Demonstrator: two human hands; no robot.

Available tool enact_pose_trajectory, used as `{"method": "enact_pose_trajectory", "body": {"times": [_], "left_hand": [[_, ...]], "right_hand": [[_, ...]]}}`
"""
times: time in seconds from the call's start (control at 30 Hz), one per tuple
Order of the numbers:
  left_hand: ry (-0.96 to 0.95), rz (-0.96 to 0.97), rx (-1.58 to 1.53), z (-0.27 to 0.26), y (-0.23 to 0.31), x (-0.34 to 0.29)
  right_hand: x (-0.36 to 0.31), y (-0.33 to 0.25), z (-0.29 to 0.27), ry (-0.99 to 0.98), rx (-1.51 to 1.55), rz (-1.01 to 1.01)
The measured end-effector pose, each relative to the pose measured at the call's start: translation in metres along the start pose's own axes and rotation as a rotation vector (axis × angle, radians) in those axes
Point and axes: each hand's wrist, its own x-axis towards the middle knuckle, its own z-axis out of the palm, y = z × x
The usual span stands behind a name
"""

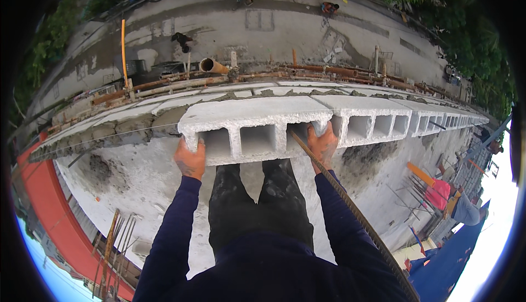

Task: The person repeatedly picks up hollow concrete blocks from a stack and places them onto a partially built wall. They align each block with the existing row and adjust its position by hand.

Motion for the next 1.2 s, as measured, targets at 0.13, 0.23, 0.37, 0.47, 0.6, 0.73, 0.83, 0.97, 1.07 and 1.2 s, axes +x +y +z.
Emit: {"method": "enact_pose_trajectory", "body": {"times": [0.13,0.23,0.37,0.47,0.6,0.73,0.83,0.97,1.07,1.2], "left_hand": [[0.007,0.007,0.034,0.003,-0.003,0.000],[-0.009,-0.036,0.126,0.003,-0.006,-0.001],[-0.058,-0.092,0.142,-0.001,0.001,0.000],[-0.202,-0.126,0.157,-0.014,0.011,0.004],[-0.322,-0.128,0.169,-0.038,0.020,0.013],[-0.405,-0.127,0.122,-0.049,0.019,0.018],[-0.405,-0.134,0.160,-0.044,0.016,0.019],[-0.359,-0.113,0.197,-0.035,0.010,0.020],[-0.358,-0.115,0.168,-0.033,0.008,0.022],[-0.395,-0.140,0.177,-0.033,0.008,0.024]], "right_hand": [[0.000,-0.003,-0.001,0.004,-0.063,0.031],[0.001,-0.004,-0.001,0.038,-0.076,-0.010],[0.003,-0.001,0.001,0.042,-0.126,-0.025],[0.008,0.001,-0.005,-0.005,-0.053,-0.063],[0.018,0.003,-0.026,-0.235,-0.062,-0.049],[0.027,0.004,-0.040,-0.216,-0.157,-0.179],[0.032,0.007,-0.042,-0.290,-0.282,-0.204],[0.037,0.013,-0.042,-0.269,-0.172,-0.247],[0.041,0.017,-0.042,-0.291,-0.107,-0.236],[0.043,0.021,-0.039,-0.313,-0.138,-0.189]]}}
